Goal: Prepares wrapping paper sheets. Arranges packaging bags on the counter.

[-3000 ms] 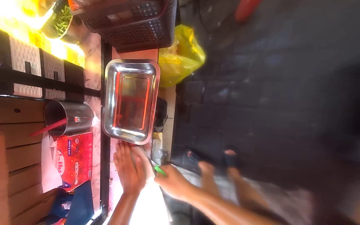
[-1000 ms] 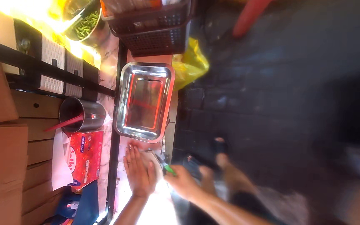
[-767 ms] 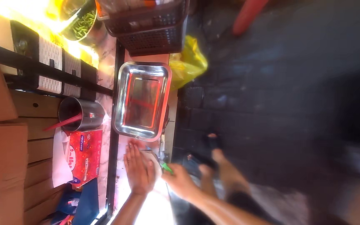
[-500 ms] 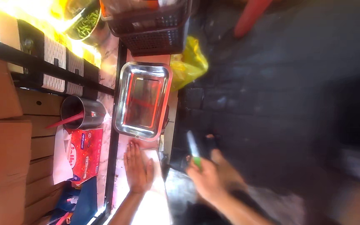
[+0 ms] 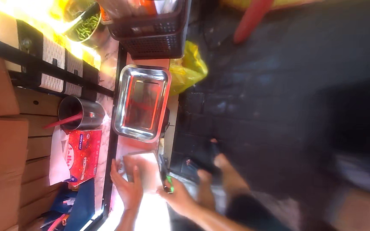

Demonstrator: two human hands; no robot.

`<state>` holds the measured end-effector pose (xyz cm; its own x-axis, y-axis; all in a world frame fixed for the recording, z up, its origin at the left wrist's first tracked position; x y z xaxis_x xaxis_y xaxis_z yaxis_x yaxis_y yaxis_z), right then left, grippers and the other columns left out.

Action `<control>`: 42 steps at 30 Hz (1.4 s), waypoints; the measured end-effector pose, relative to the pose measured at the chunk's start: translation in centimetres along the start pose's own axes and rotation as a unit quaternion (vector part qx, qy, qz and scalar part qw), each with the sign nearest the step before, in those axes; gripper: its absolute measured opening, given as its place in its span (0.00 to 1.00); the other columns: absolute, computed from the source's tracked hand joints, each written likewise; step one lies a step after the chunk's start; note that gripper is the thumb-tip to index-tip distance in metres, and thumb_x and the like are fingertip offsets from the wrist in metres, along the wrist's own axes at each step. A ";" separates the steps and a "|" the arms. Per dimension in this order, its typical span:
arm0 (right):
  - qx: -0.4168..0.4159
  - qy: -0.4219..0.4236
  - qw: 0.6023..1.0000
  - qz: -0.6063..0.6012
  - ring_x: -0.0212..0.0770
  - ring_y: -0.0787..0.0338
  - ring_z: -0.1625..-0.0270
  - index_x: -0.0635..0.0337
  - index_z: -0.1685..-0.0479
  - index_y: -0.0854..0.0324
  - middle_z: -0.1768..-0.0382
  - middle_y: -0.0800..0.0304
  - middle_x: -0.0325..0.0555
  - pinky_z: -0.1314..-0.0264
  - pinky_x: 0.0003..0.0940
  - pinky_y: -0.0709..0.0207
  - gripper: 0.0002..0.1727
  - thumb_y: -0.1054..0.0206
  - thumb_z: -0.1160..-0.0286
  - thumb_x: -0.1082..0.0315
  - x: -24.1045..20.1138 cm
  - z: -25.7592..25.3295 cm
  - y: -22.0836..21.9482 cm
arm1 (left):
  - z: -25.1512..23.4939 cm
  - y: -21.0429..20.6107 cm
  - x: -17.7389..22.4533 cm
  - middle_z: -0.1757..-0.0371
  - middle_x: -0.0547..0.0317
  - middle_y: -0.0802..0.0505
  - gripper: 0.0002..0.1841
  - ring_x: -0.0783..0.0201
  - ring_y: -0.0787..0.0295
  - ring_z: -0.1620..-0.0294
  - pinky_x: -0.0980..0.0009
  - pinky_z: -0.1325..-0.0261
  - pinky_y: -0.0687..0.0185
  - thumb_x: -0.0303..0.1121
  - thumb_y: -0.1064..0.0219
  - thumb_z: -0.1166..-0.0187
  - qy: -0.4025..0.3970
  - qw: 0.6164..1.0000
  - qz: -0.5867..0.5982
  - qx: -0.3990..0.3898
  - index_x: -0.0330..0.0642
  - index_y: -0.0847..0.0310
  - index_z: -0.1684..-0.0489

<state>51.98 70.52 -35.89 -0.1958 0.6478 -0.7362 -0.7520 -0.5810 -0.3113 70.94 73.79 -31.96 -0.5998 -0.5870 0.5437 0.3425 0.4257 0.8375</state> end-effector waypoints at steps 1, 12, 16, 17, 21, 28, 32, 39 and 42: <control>0.003 0.006 1.000 -0.009 0.33 0.10 0.62 0.60 0.47 0.19 0.62 0.10 0.39 0.55 0.32 0.11 0.23 0.21 0.30 0.53 0.0 0.1 -0.1 | 0.9 0.7 -0.3 0.27 0.43 0.19 0.43 0.55 0.19 0.31 0.59 0.34 0.17 0.52 0.31 0.23 0.040 0.999 0.004 -0.003 0.35 0.43 0.12; 0.010 -0.027 0.991 -0.131 0.39 0.14 0.65 0.60 0.52 0.19 0.67 0.17 0.44 0.59 0.38 0.15 0.21 0.39 0.12 0.48 -1.0 0.3 -0.5 | 6.0 5.7 -2.7 0.49 0.59 0.07 0.27 0.67 0.06 0.55 0.71 0.61 0.06 0.42 0.18 0.34 0.183 0.972 0.093 -0.114 0.39 0.16 0.38; 0.011 -0.006 0.992 -0.126 0.36 0.11 0.57 0.61 0.45 0.16 0.60 0.11 0.44 0.49 0.35 0.16 0.24 0.45 0.08 0.48 -1.9 0.4 -1.2 | 7.2 5.8 -2.7 0.54 0.57 0.08 0.37 0.64 0.08 0.60 0.67 0.58 0.08 0.47 0.12 0.44 0.242 0.952 0.114 -0.152 0.38 0.21 0.36; 0.014 -0.006 0.993 -0.120 0.35 0.11 0.50 0.61 0.42 0.16 0.55 0.10 0.45 0.42 0.36 0.16 0.26 0.48 0.07 0.47 -2.0 0.3 -1.3 | 7.4 5.7 -2.7 0.58 0.55 0.06 0.33 0.62 0.07 0.63 0.66 0.58 0.06 0.42 0.12 0.42 0.253 0.946 0.144 -0.141 0.36 0.20 0.41; 0.037 -0.009 0.993 -0.108 0.35 0.11 0.48 0.62 0.44 0.15 0.54 0.09 0.46 0.40 0.35 0.17 0.28 0.50 0.06 0.46 -1.2 -0.3 -1.4 | 8.8 7.1 -2.7 0.62 0.48 0.06 0.15 0.57 0.06 0.67 0.64 0.67 0.06 0.28 0.20 0.29 0.283 0.928 0.216 -0.113 0.32 0.19 0.53; 0.052 -0.066 0.984 -0.155 0.41 0.07 0.57 0.63 0.48 0.15 0.61 0.08 0.49 0.50 0.41 0.11 0.26 0.39 0.12 0.45 -0.8 -0.4 -1.9 | 10.6 8.3 -2.1 0.37 0.45 0.10 0.34 0.57 0.08 0.44 0.61 0.47 0.08 0.40 0.28 0.21 0.271 0.931 0.174 -0.173 0.33 0.37 0.19; 0.046 -0.106 0.974 -0.196 0.45 0.05 0.52 0.64 0.44 0.15 0.56 0.06 0.52 0.46 0.45 0.09 0.28 0.40 0.11 0.44 -1.4 -0.4 -2.5 | 10.5 5.4 -1.7 0.44 0.48 0.11 0.38 0.61 0.09 0.49 0.64 0.48 0.08 0.48 0.18 0.33 0.278 0.947 0.117 -0.109 0.35 0.27 0.26; 0.038 -0.123 0.968 -0.214 0.45 0.06 0.47 0.64 0.40 0.16 0.51 0.06 0.53 0.43 0.44 0.10 0.28 0.38 0.13 0.44 -1.4 -0.5 -2.4 | 11.1 6.0 -1.2 0.59 0.52 0.05 0.15 0.62 0.05 0.58 0.65 0.52 0.05 0.29 0.23 0.26 0.282 0.936 0.213 -0.014 0.32 0.17 0.46; 0.038 -0.133 0.965 -0.223 0.45 0.05 0.54 0.65 0.44 0.17 0.57 0.06 0.53 0.49 0.44 0.09 0.25 0.37 0.12 0.48 -1.8 -0.5 -2.6 | 11.7 7.3 -0.9 0.60 0.46 0.06 0.10 0.58 0.06 0.59 0.62 0.52 0.07 0.26 0.33 0.17 0.300 0.905 0.301 -0.006 0.27 0.20 0.45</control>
<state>54.55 70.60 -34.05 0.0108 0.9341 -0.3569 -0.8409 -0.1847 -0.5087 65.51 85.51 -26.93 0.1971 -0.5212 0.8303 0.4866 0.7873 0.3787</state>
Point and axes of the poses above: each hand's wrist, its own z-axis away from the middle knuckle, its own y-axis out of the back of the hand, x = y × z, the point moved 1 cm from there along -z, towards the middle knuckle
